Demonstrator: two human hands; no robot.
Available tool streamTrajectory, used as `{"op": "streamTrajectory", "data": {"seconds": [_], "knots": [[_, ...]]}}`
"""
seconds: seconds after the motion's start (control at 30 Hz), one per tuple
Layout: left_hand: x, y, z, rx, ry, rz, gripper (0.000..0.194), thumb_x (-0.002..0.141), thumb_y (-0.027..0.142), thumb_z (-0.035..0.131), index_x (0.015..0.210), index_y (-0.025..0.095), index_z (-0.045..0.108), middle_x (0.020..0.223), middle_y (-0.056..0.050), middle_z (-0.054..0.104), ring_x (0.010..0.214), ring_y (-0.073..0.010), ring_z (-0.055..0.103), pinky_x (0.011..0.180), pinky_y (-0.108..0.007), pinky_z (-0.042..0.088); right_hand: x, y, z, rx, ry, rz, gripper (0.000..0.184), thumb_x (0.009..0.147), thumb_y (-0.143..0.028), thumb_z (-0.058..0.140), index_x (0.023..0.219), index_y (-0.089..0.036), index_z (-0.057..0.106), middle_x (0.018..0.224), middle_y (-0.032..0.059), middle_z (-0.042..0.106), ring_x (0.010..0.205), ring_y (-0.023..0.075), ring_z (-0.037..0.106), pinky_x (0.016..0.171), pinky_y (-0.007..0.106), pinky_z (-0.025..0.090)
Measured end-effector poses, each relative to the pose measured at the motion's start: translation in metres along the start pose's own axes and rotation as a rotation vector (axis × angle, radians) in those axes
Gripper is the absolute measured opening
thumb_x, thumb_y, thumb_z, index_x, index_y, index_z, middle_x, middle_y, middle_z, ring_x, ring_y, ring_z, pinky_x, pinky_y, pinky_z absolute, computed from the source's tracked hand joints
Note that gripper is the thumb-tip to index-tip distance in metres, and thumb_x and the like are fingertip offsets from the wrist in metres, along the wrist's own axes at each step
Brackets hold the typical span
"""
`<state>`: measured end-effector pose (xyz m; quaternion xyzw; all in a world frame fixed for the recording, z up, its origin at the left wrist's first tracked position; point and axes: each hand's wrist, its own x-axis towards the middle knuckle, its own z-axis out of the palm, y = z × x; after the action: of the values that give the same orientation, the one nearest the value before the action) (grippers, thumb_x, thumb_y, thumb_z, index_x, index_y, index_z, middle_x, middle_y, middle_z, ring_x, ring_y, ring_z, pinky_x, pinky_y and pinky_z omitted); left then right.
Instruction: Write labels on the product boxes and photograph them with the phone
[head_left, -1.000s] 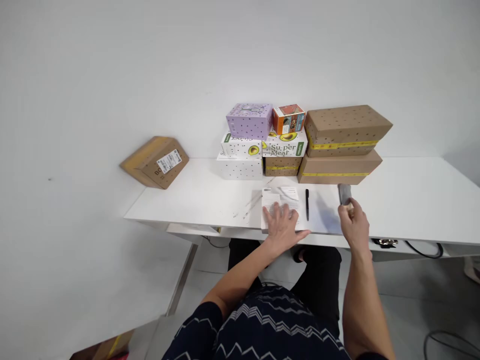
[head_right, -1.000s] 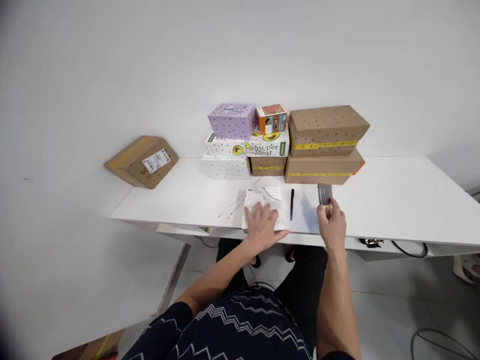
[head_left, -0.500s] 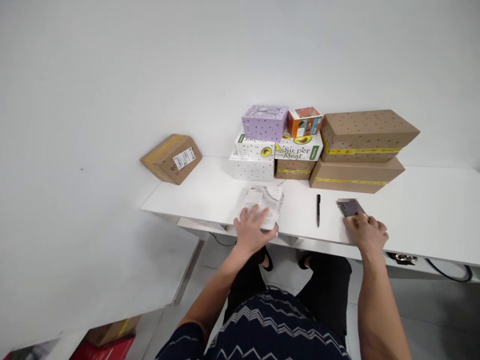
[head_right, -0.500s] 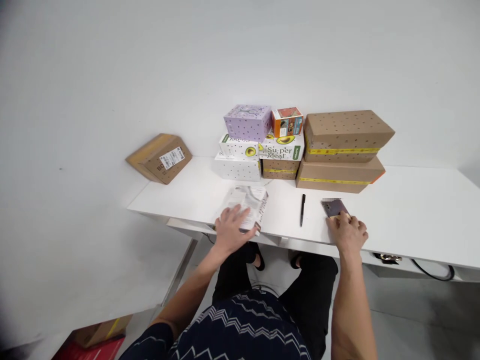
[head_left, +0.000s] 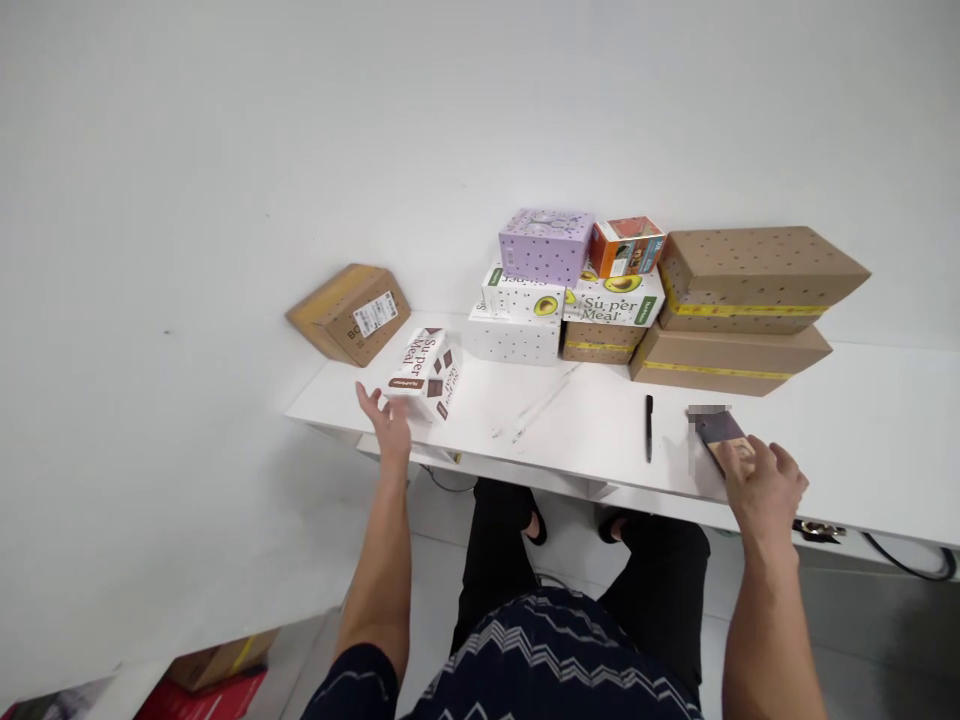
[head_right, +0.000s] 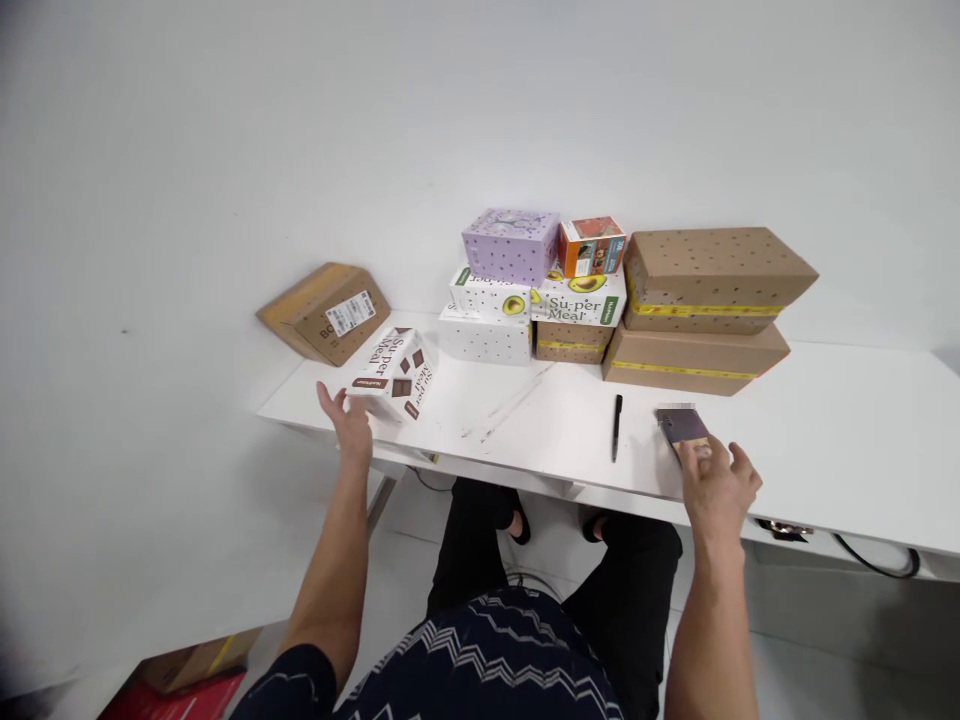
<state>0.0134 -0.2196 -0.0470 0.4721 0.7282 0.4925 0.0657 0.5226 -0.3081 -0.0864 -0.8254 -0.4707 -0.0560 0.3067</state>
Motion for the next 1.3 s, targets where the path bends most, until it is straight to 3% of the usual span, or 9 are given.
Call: {"op": "streamTrajectory", "data": {"seconds": [0.1, 0.2, 0.33, 0.63, 0.7, 0.8, 1.0, 1.13, 1.3], "knots": [[-0.018, -0.003, 0.006, 0.131, -0.098, 0.060, 0.098, 0.071, 0.050, 0.068, 0.147, 0.015, 0.017, 0.149, -0.021, 0.021, 0.136, -0.0340, 0.028, 0.106, -0.047, 0.035, -0.007, -0.012, 0.000, 0.053, 0.048, -0.052, 0.059, 0.088, -0.054, 0.039, 0.115, -0.007, 0.063, 0.123, 0.0256, 0.054, 0.119, 0.0358, 0.047, 0.099, 0.052, 0.034], [-0.006, -0.011, 0.015, 0.174, -0.089, 0.115, 0.087, 0.073, 0.041, 0.068, 0.144, 0.015, 0.024, 0.144, -0.021, 0.027, 0.134, -0.0327, 0.029, 0.106, -0.046, 0.035, -0.015, -0.029, 0.003, 0.098, 0.065, -0.124, 0.056, 0.089, -0.054, 0.039, 0.113, -0.010, 0.064, 0.121, 0.0227, 0.056, 0.116, 0.0341, 0.049, 0.098, 0.051, 0.036], [0.058, -0.026, 0.025, 0.223, -0.083, 0.132, 0.087, 0.075, 0.031, 0.068, 0.145, 0.013, 0.021, 0.143, -0.022, 0.028, 0.134, -0.0339, 0.030, 0.107, -0.044, 0.035, -0.025, -0.042, 0.009, 0.158, 0.081, -0.233, 0.050, 0.090, -0.052, 0.042, 0.109, -0.013, 0.065, 0.118, 0.0202, 0.057, 0.112, 0.0315, 0.052, 0.095, 0.048, 0.041], [0.169, -0.015, 0.029, 0.514, -0.001, -0.261, 0.091, 0.073, 0.023, 0.072, 0.146, 0.020, 0.018, 0.139, -0.025, 0.032, 0.125, -0.0428, 0.042, 0.098, -0.059, 0.036, -0.050, -0.031, 0.019, 0.158, 0.061, -0.273, 0.044, 0.091, -0.049, 0.043, 0.104, -0.014, 0.067, 0.112, 0.0180, 0.061, 0.109, 0.0308, 0.055, 0.091, 0.046, 0.046], [0.171, 0.004, 0.031, 0.547, 0.045, -0.212, 0.093, 0.070, 0.022, 0.074, 0.145, 0.021, 0.020, 0.143, -0.023, 0.026, 0.132, -0.0457, 0.030, 0.101, -0.067, 0.025, -0.056, -0.030, 0.019, 0.180, 0.053, -0.246, 0.044, 0.091, -0.049, 0.042, 0.103, -0.014, 0.067, 0.110, 0.0173, 0.062, 0.106, 0.0299, 0.057, 0.087, 0.044, 0.048], [0.154, 0.050, 0.046, 0.461, 0.124, 0.127, 0.080, 0.076, 0.028, 0.069, 0.144, 0.021, 0.026, 0.148, -0.019, 0.017, 0.138, -0.0409, 0.018, 0.109, -0.062, 0.016, -0.060, -0.029, 0.022, 0.262, 0.016, -0.152, 0.042, 0.090, -0.048, 0.044, 0.102, -0.015, 0.066, 0.105, 0.0155, 0.064, 0.091, 0.0250, 0.061, 0.070, 0.035, 0.051], [0.097, 0.187, 0.110, 0.166, -0.180, 0.566, 0.091, 0.062, 0.057, 0.075, 0.140, 0.030, 0.038, 0.152, -0.011, 0.012, 0.142, -0.0388, 0.009, 0.113, -0.056, 0.014, -0.056, -0.030, 0.040, 0.473, 0.103, 0.065, 0.043, 0.088, -0.051, 0.046, 0.092, -0.013, 0.066, 0.083, 0.0120, 0.067, 0.072, 0.0199, 0.060, 0.070, 0.033, 0.049], [0.084, 0.252, 0.151, 0.127, -0.313, 0.487, 0.101, 0.058, 0.062, 0.075, 0.144, 0.036, 0.030, 0.156, -0.007, 0.000, 0.140, -0.0495, -0.001, 0.105, -0.071, 0.011, -0.055, -0.028, 0.047, 0.493, 0.102, 0.085, 0.044, 0.088, -0.053, 0.046, 0.087, -0.015, 0.066, 0.079, 0.0098, 0.066, 0.070, 0.0191, 0.059, 0.068, 0.032, 0.048], [0.078, 0.273, 0.181, 0.129, -0.279, 0.348, 0.085, 0.058, 0.062, 0.073, 0.134, 0.037, 0.045, 0.153, -0.008, 0.009, 0.138, -0.0501, 0.008, 0.100, -0.072, 0.020, -0.056, -0.026, 0.052, 0.473, 0.106, 0.038, 0.038, 0.089, -0.047, 0.045, 0.086, -0.016, 0.065, 0.076, 0.0085, 0.066, 0.068, 0.0185, 0.059, 0.067, 0.031, 0.047]]}}
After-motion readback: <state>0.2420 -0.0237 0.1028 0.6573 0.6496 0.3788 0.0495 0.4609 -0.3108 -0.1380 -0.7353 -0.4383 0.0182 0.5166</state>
